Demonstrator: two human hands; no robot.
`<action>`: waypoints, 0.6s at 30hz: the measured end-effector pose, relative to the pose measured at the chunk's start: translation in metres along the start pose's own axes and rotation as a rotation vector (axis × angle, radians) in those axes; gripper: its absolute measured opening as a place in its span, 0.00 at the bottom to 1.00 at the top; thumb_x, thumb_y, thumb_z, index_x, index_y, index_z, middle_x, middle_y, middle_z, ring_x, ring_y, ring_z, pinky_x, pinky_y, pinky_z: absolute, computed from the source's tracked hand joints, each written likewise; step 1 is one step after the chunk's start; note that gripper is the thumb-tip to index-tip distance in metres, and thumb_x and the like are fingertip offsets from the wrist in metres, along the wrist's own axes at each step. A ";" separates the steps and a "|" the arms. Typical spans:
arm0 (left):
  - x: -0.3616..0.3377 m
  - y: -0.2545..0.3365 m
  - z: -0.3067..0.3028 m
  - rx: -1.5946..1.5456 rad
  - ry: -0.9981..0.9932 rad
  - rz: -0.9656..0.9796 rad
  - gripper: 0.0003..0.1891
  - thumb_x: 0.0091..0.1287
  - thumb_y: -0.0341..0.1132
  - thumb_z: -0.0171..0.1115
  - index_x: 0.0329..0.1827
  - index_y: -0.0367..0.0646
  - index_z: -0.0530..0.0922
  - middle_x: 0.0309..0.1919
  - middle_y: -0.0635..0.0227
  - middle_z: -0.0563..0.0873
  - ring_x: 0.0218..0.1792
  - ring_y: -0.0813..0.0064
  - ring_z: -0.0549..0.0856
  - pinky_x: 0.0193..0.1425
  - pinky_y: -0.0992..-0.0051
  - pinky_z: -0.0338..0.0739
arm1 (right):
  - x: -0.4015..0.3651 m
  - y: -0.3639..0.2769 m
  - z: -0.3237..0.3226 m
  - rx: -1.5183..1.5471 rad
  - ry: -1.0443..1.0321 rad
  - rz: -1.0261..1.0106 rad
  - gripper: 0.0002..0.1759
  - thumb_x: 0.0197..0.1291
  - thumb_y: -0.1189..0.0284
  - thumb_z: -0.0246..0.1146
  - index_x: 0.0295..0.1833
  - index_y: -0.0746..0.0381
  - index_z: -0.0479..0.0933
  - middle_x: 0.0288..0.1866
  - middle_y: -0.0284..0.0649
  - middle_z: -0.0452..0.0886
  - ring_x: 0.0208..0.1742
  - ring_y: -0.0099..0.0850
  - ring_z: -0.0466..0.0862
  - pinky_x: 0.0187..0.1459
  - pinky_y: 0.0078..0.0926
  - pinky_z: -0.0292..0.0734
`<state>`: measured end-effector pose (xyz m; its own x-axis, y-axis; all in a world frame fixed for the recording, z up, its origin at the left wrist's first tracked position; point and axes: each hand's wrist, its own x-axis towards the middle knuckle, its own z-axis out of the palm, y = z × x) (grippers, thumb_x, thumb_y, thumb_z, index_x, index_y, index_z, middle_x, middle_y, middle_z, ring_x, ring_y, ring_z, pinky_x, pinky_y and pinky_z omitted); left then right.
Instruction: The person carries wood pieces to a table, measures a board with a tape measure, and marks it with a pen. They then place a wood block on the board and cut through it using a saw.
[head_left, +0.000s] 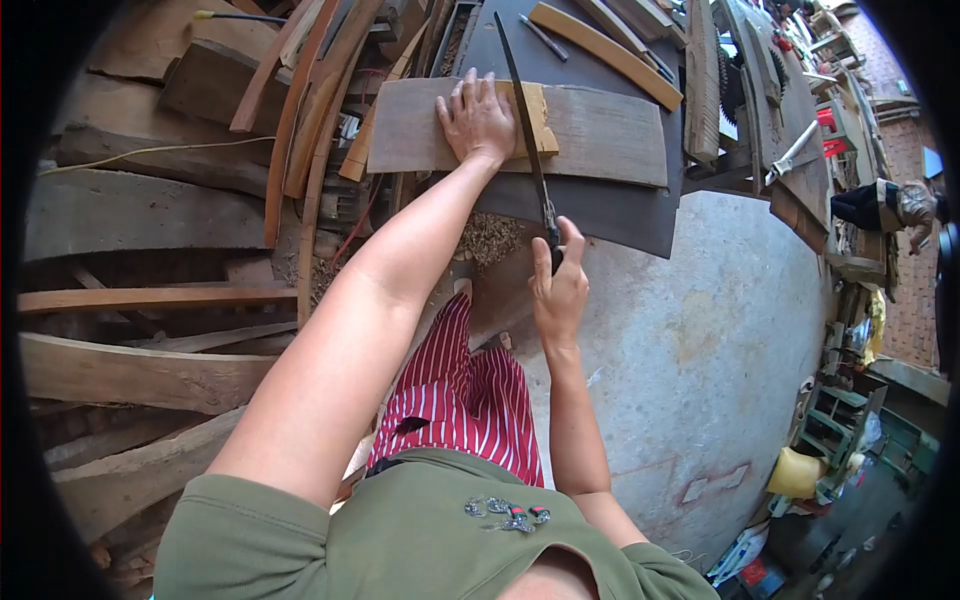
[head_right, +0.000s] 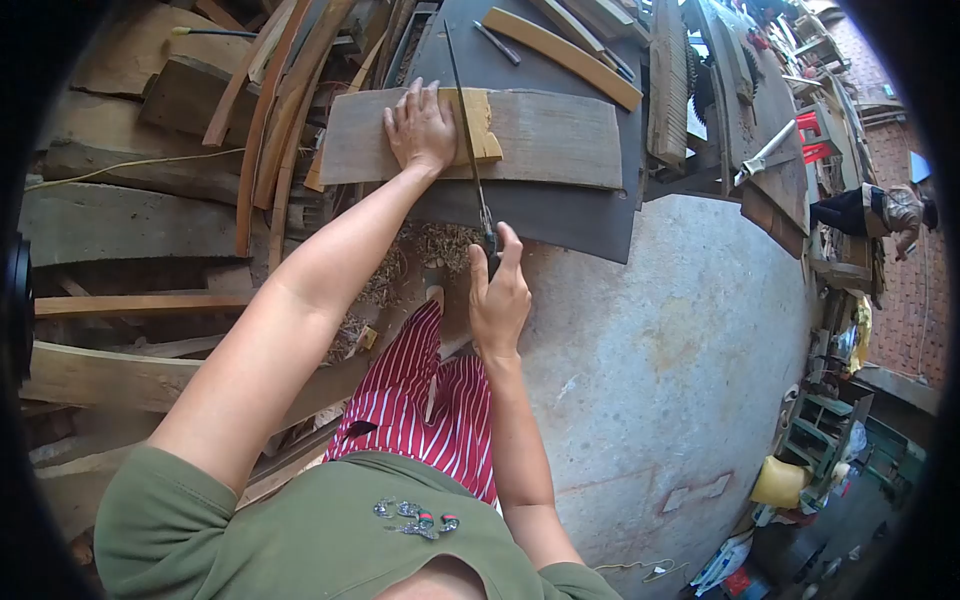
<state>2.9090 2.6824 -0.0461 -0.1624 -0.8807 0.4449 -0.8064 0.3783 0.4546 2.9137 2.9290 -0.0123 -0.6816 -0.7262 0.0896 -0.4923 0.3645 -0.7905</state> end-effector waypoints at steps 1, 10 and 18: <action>-0.001 -0.002 0.000 0.007 -0.004 -0.007 0.23 0.74 0.50 0.46 0.70 0.56 0.70 0.72 0.69 0.68 0.74 0.67 0.65 0.79 0.50 0.47 | -0.003 -0.001 0.002 0.023 0.041 -0.018 0.21 0.73 0.58 0.56 0.63 0.60 0.69 0.43 0.57 0.84 0.47 0.59 0.84 0.36 0.51 0.79; 0.004 -0.002 0.004 -0.007 -0.005 -0.006 0.25 0.74 0.49 0.45 0.71 0.53 0.69 0.72 0.70 0.68 0.74 0.66 0.64 0.80 0.53 0.46 | 0.013 0.003 0.009 -0.122 0.051 -0.136 0.11 0.72 0.68 0.57 0.52 0.63 0.70 0.31 0.58 0.82 0.34 0.59 0.83 0.28 0.51 0.76; 0.001 -0.006 0.010 -0.037 0.026 0.010 0.23 0.74 0.48 0.46 0.69 0.53 0.70 0.70 0.70 0.70 0.72 0.65 0.66 0.79 0.52 0.48 | -0.060 0.029 -0.021 -0.075 0.026 -0.099 0.12 0.72 0.69 0.57 0.56 0.61 0.70 0.33 0.54 0.84 0.34 0.55 0.85 0.29 0.48 0.79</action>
<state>2.9080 2.6768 -0.0559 -0.1548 -0.8693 0.4695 -0.7832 0.3977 0.4780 2.9292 2.9951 -0.0278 -0.6411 -0.7457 0.1814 -0.5963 0.3352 -0.7294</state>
